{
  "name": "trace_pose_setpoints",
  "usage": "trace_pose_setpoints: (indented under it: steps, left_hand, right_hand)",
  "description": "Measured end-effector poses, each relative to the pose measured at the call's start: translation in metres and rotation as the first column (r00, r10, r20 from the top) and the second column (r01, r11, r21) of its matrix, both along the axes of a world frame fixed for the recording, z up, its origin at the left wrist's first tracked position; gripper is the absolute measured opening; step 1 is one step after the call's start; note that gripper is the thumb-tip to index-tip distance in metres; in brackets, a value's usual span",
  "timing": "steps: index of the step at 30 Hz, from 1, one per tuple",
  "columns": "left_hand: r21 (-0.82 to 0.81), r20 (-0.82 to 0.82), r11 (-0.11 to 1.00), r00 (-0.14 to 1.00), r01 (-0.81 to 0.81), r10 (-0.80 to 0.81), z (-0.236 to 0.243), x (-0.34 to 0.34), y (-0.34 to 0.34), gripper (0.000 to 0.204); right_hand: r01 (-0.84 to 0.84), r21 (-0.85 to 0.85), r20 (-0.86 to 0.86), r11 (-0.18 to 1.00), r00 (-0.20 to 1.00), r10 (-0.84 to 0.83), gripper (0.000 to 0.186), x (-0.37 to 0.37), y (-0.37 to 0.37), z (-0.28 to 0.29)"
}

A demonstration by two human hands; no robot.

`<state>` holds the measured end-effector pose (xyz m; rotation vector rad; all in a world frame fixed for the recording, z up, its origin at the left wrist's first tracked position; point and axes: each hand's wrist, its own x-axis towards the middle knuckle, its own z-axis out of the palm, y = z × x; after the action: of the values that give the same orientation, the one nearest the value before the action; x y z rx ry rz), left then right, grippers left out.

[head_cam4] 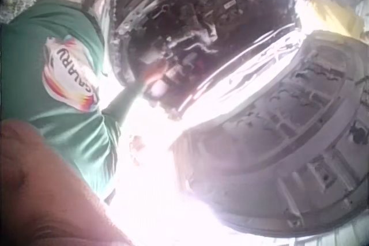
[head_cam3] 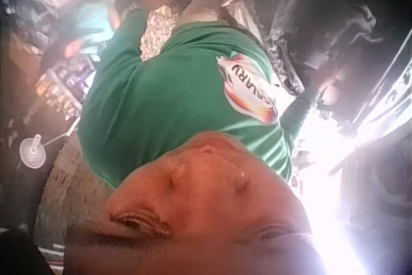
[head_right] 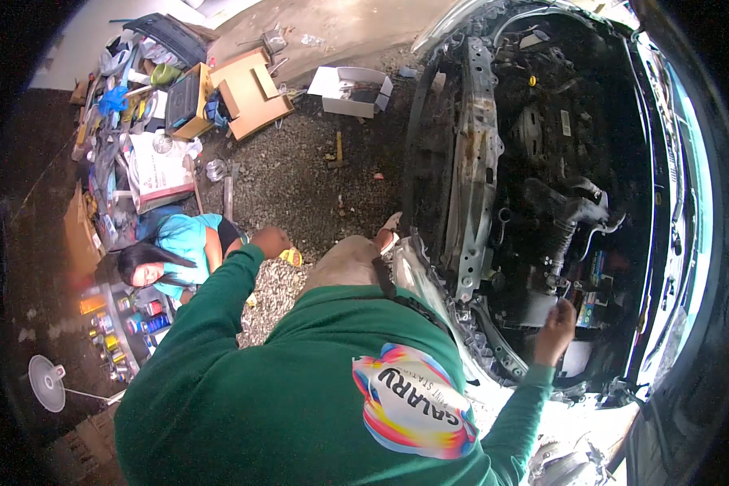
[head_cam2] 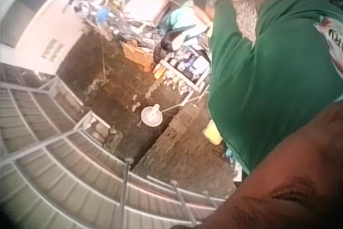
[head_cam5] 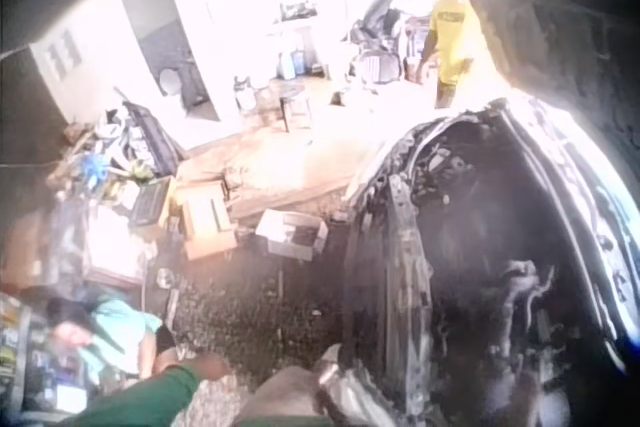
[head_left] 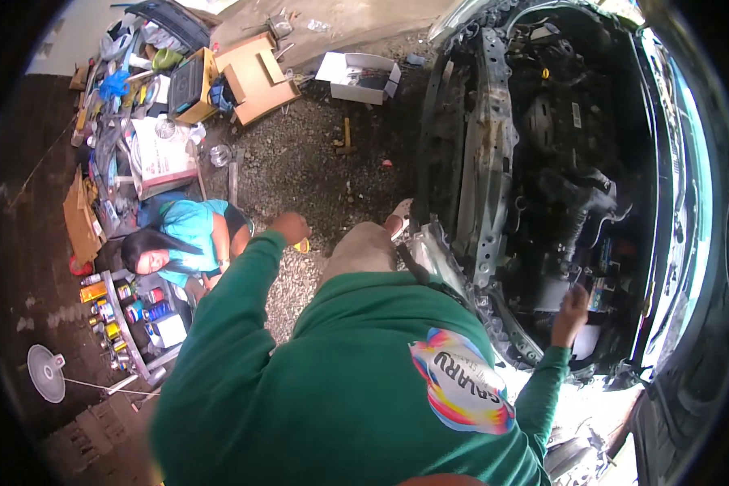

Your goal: The person removes a headlight from a car by unscrewing it with a screwdriver and then pulling the assembly away from the vehicle frame by hand.

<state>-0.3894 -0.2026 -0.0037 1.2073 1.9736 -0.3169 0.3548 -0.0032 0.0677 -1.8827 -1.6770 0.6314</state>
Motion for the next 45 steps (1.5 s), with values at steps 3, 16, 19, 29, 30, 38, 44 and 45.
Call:
trace_pose_setpoints:
  steps: [3, 16, 19, 29, 30, 38, 44, 45]
  left_hand:
    - [-0.012, -0.035, 0.999, 0.999, 0.041, -0.041, -0.009, -0.003, -0.007, 0.040]
    - [0.258, 0.083, 0.961, 0.993, -0.101, 0.082, 0.050, 0.004, -0.164, 0.034]
    - [-0.074, -0.052, 0.993, 0.995, -0.087, 0.083, 0.047, -0.033, -0.194, 0.036]
    - [0.032, 0.128, 0.981, 0.974, -0.190, 0.185, -0.054, -0.173, 0.055, 0.031]
    - [0.090, 0.103, 0.992, 0.992, -0.088, 0.079, -0.069, -0.190, 0.096, 0.032]
    - [0.123, 0.102, 0.991, 0.993, 0.053, -0.066, -0.200, -0.282, 0.393, 0.038]
    - [0.186, 0.192, 0.972, 0.976, -0.142, 0.106, -0.347, -0.299, 0.509, 0.064]
    - [0.137, 0.226, 0.969, 0.959, -0.206, 0.172, -0.375, -0.301, 0.529, 0.073]
  right_hand:
    - [-0.124, -0.161, 0.071, 0.979, 0.988, 0.137, 0.026, -0.038, -0.037, 0.004]
    - [-0.372, -0.056, 0.055, 0.926, 0.925, 0.375, 0.028, -0.144, -0.086, -0.021]
    - [-0.397, 0.029, 0.075, 0.917, 0.916, 0.394, 0.029, -0.174, -0.081, -0.020]
    - [-0.363, 0.038, 0.268, 0.931, 0.901, 0.340, 0.035, -0.334, 0.130, -0.006]
    - [-0.322, 0.033, 0.293, 0.946, 0.908, 0.298, 0.037, -0.357, 0.161, -0.016]
    - [0.112, -0.195, 0.617, 0.974, 0.786, 0.033, 0.077, -0.404, 0.334, -0.160]
    - [0.222, -0.141, 0.632, 0.965, 0.770, -0.085, 0.076, -0.449, 0.355, -0.171]
    - [0.187, -0.098, 0.636, 0.978, 0.767, -0.082, 0.076, -0.442, 0.357, -0.179]
